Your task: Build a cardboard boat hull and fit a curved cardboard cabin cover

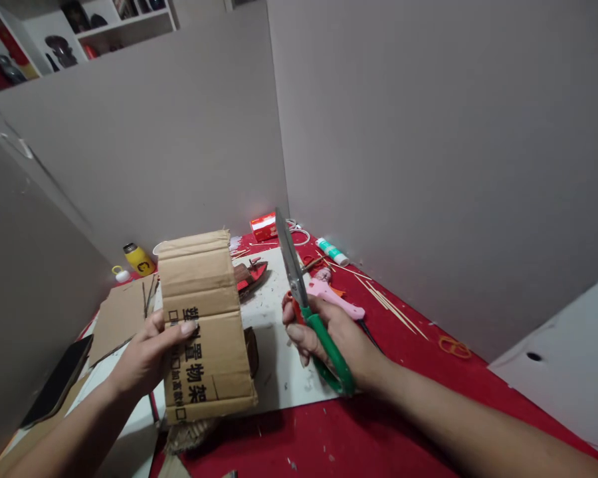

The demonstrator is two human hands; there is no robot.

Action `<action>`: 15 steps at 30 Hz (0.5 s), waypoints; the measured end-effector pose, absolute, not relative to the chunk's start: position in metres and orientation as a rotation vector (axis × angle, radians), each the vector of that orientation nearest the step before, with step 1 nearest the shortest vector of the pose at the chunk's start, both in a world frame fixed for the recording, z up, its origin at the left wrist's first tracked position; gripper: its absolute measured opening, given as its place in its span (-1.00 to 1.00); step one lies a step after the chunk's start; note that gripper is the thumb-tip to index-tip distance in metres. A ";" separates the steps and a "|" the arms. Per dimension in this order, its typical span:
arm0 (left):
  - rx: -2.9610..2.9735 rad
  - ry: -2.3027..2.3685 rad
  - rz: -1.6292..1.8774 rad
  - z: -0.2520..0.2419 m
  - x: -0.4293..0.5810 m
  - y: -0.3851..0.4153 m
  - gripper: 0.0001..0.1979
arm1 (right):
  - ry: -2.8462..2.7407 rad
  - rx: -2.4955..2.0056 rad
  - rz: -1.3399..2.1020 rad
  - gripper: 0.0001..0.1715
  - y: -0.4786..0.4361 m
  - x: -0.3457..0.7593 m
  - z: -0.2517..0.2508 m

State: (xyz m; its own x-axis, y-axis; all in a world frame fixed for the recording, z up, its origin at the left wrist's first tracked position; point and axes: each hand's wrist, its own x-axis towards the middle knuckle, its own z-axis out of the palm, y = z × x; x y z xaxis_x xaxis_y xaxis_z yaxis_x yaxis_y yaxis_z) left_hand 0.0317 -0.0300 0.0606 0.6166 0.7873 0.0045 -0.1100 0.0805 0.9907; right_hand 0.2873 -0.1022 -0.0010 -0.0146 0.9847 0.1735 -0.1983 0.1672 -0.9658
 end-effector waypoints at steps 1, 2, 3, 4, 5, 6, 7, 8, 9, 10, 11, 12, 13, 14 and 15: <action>1.326 0.659 0.758 0.061 0.026 -0.031 -0.74 | -1.147 -0.895 1.227 -0.42 -0.102 0.287 -0.002; 1.326 0.670 0.770 0.061 0.021 -0.031 -0.75 | -1.141 -0.871 1.258 -0.39 -0.102 0.286 -0.003; 1.328 0.677 0.780 0.061 0.017 -0.032 -0.75 | -1.137 -0.861 1.280 -0.37 -0.102 0.285 -0.003; 1.331 0.681 0.785 0.060 0.013 -0.034 -0.75 | -1.138 -0.865 1.290 -0.36 -0.103 0.284 -0.003; 1.331 0.685 0.786 0.059 0.009 -0.035 -0.74 | -1.150 -0.875 1.296 -0.35 -0.105 0.282 -0.003; 1.329 0.691 0.780 0.058 0.006 -0.036 -0.74 | -1.175 -0.886 1.297 -0.35 -0.106 0.281 -0.003; 1.326 0.699 0.771 0.058 0.004 -0.038 -0.75 | -1.208 -0.889 1.296 -0.35 -0.107 0.281 -0.003; 1.322 0.709 0.763 0.058 0.001 -0.039 -0.76 | -1.253 -0.885 1.303 -0.34 -0.109 0.281 -0.002; 1.318 0.718 0.756 0.058 -0.002 -0.040 -0.78 | -1.306 -0.874 1.315 -0.33 -0.110 0.282 -0.002; 1.314 0.724 0.750 0.059 -0.005 -0.041 -0.79 | -1.361 -0.868 1.328 -0.30 -0.110 0.283 -0.001; 1.315 0.729 0.746 0.061 -0.008 -0.042 -0.80 | -1.415 -0.872 1.342 -0.27 -0.110 0.284 0.000; 1.322 0.734 0.748 0.063 -0.012 -0.043 -0.80 | -1.472 -0.885 1.354 -0.24 -0.110 0.285 0.001; 1.333 0.738 0.755 0.066 -0.016 -0.044 -0.79 | -1.539 -0.899 1.364 -0.20 -0.109 0.287 0.002; 1.349 0.740 0.758 0.068 -0.019 -0.044 -0.77 | -1.605 -0.913 1.363 -0.17 -0.109 0.289 0.001; 1.368 0.740 0.754 0.071 -0.023 -0.044 -0.75 | -1.674 -0.920 1.356 -0.14 -0.108 0.290 0.000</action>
State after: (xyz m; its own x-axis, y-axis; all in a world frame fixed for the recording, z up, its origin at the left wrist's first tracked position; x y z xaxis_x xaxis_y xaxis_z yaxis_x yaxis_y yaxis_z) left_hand -0.0229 -0.0440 0.0710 0.5677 0.8229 -0.0231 -0.0395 0.0552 0.9977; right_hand 0.2899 -0.1075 0.0005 -0.4359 0.8911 0.1261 0.0614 0.1693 -0.9837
